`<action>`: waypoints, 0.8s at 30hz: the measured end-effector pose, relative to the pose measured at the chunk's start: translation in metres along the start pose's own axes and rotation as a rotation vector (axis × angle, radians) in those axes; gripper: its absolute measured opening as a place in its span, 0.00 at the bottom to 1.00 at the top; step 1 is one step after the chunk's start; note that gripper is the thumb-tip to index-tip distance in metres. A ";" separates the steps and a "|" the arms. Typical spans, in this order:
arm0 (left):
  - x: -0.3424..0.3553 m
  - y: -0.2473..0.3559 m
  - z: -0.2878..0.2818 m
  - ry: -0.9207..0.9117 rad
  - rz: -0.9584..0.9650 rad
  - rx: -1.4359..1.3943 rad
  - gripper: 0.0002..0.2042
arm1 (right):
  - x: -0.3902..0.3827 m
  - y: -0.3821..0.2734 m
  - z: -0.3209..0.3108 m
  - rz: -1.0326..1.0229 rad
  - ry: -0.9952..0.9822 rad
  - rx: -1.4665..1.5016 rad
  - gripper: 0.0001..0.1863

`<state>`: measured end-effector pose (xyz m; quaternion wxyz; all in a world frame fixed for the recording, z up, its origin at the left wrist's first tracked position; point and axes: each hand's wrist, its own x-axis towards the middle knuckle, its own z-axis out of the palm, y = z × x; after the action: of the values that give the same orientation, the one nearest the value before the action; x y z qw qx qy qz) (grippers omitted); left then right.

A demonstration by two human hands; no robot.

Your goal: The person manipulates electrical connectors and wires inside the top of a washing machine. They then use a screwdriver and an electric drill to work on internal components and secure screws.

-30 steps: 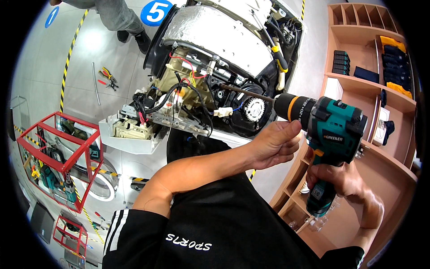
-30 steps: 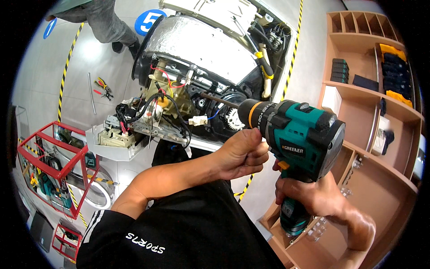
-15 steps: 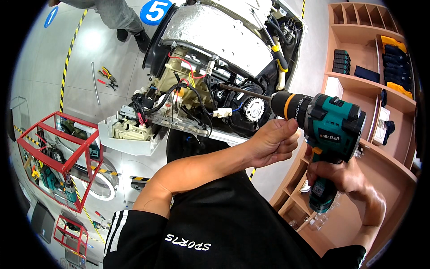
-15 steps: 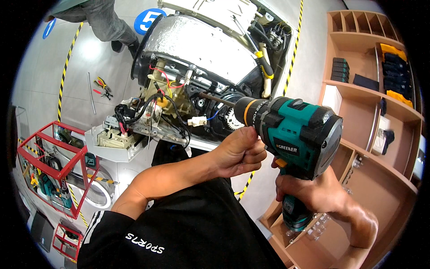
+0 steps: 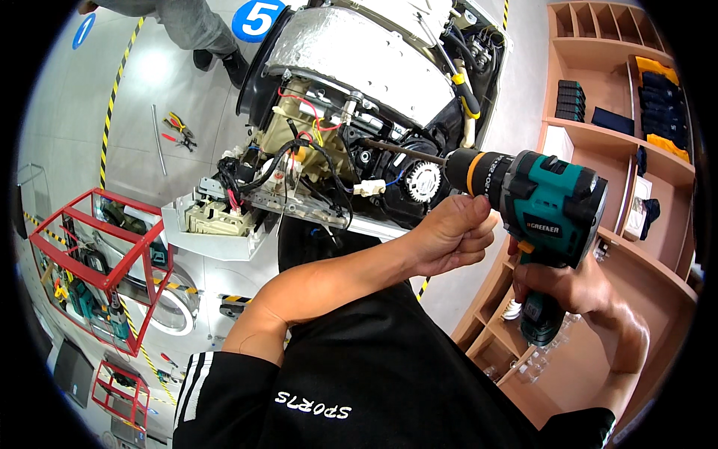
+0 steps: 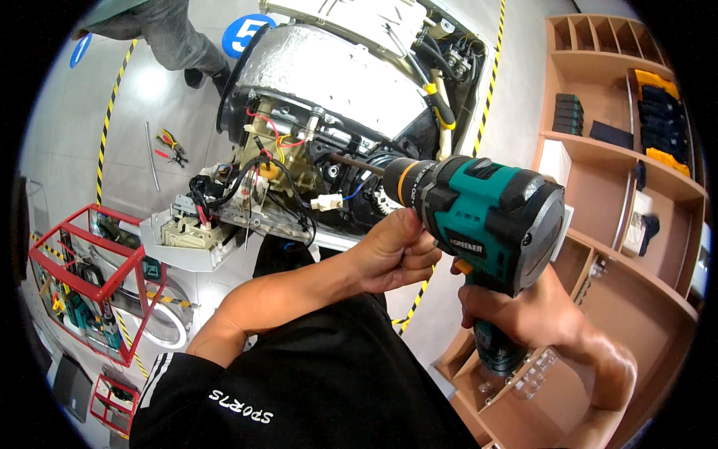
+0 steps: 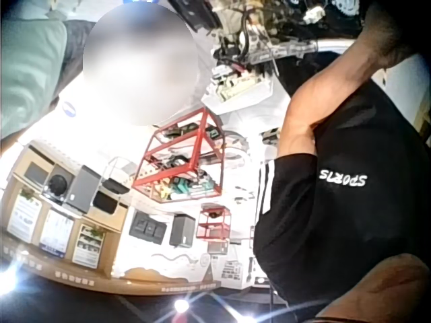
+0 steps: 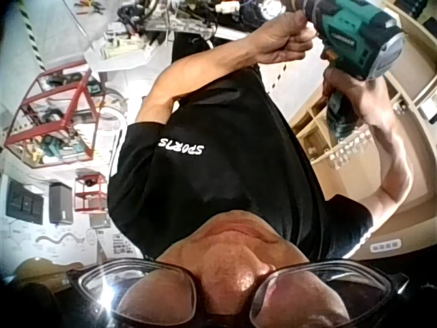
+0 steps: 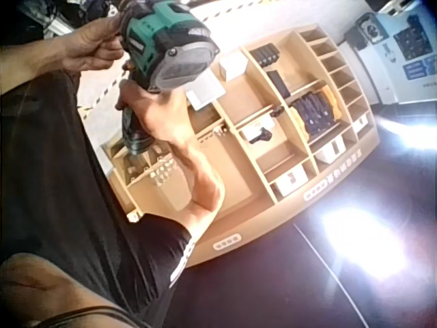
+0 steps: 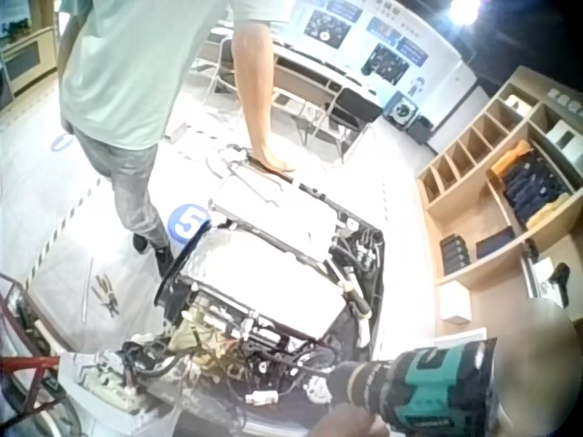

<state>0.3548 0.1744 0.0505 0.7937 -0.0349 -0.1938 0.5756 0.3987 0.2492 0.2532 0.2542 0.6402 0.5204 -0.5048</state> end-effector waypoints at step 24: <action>-0.004 0.000 0.001 0.108 -0.074 0.030 0.22 | 0.005 0.016 -0.009 -0.270 -0.028 -0.296 0.16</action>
<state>0.3534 0.1700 0.0504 0.8241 -0.0468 -0.1431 0.5460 0.4165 0.2535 0.2489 0.2827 0.5132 0.6662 -0.4613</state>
